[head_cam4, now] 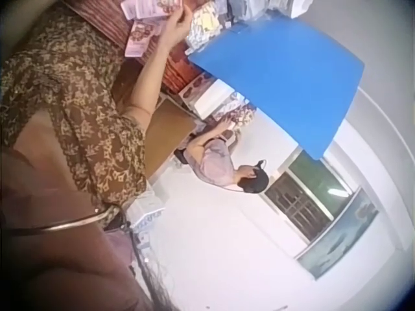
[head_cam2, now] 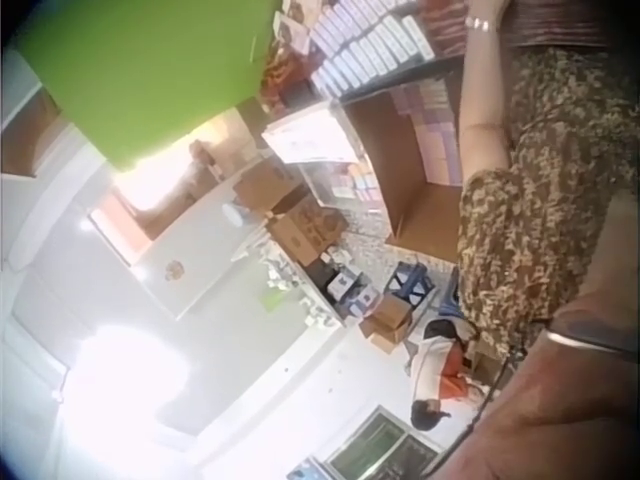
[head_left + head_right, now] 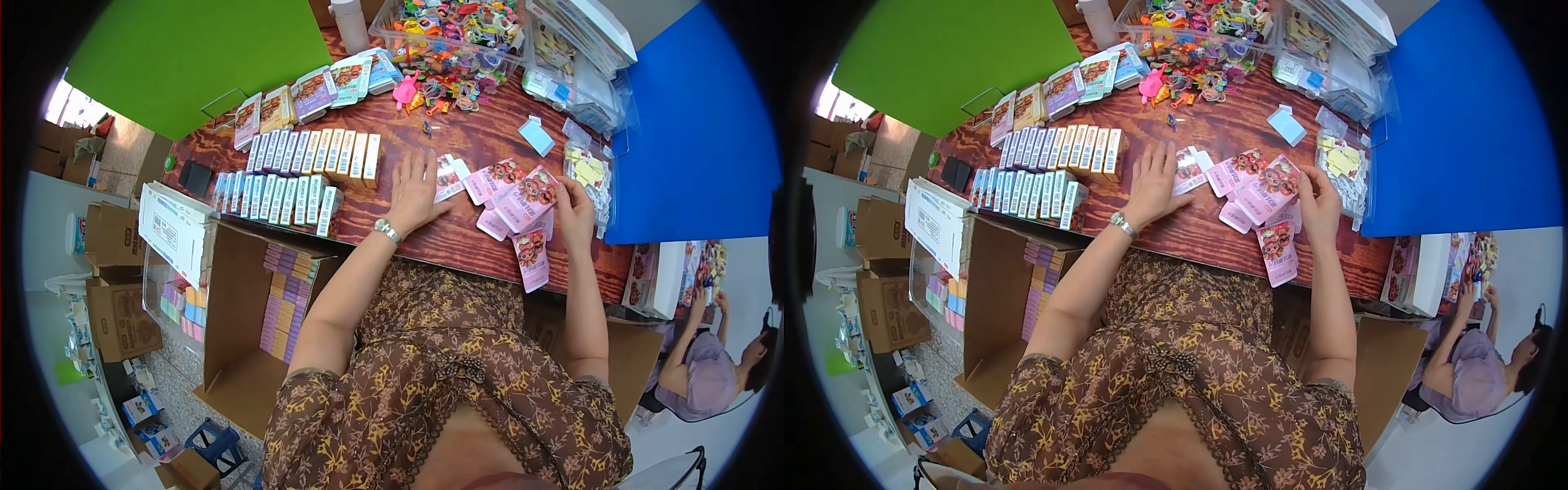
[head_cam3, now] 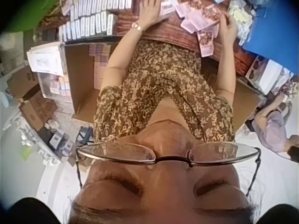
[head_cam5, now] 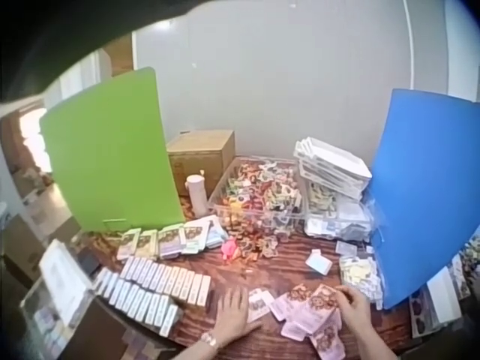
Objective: Packaging small toy charms into plastic jars and then into pink packets at a workstation.
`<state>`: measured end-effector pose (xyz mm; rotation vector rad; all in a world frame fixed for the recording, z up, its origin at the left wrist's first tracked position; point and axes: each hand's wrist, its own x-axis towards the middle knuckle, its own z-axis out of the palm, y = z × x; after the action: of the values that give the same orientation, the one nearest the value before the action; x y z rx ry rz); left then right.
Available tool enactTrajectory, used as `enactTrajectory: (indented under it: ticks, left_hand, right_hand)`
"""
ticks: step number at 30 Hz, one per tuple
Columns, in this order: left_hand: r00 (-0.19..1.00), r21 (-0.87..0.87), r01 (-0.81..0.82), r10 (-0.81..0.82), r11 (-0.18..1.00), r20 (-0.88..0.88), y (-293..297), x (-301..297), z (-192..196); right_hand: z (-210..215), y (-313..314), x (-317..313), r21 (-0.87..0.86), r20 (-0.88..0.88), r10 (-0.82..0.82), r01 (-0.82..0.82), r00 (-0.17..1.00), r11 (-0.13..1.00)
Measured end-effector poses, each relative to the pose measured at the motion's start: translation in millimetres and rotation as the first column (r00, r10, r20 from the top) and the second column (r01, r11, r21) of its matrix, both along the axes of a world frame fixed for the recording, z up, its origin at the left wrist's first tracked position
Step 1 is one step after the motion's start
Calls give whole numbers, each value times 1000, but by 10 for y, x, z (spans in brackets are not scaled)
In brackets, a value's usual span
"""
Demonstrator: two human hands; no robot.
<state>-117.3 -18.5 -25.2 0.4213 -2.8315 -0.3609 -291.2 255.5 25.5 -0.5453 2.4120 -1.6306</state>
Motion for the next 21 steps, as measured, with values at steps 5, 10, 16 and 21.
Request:
enactTrajectory:
  ticks: [5, 10, 16, 21]
  left_hand:
    - [993, 108, -2, -11, 994, 116, -77, -136, -97]
    - [985, 191, -28, 60, 981, -164, 31, -4, -27]
    - [896, 287, -68, 185, 956, -404, 212, 201, 338]
    - [850, 352, 74, 126, 933, -512, 409, 329, 601]
  right_hand:
    - [7, -142, 27, 200, -270, 13, 43, 963, 979]
    - [231, -488, 381, 221, -604, 180, -54, 776, 974]
    - [264, -896, 949, 165, -603, 357, -326, 713, 931]
    - [256, -1026, 997, 101, -702, 336, -380, 627, 919]
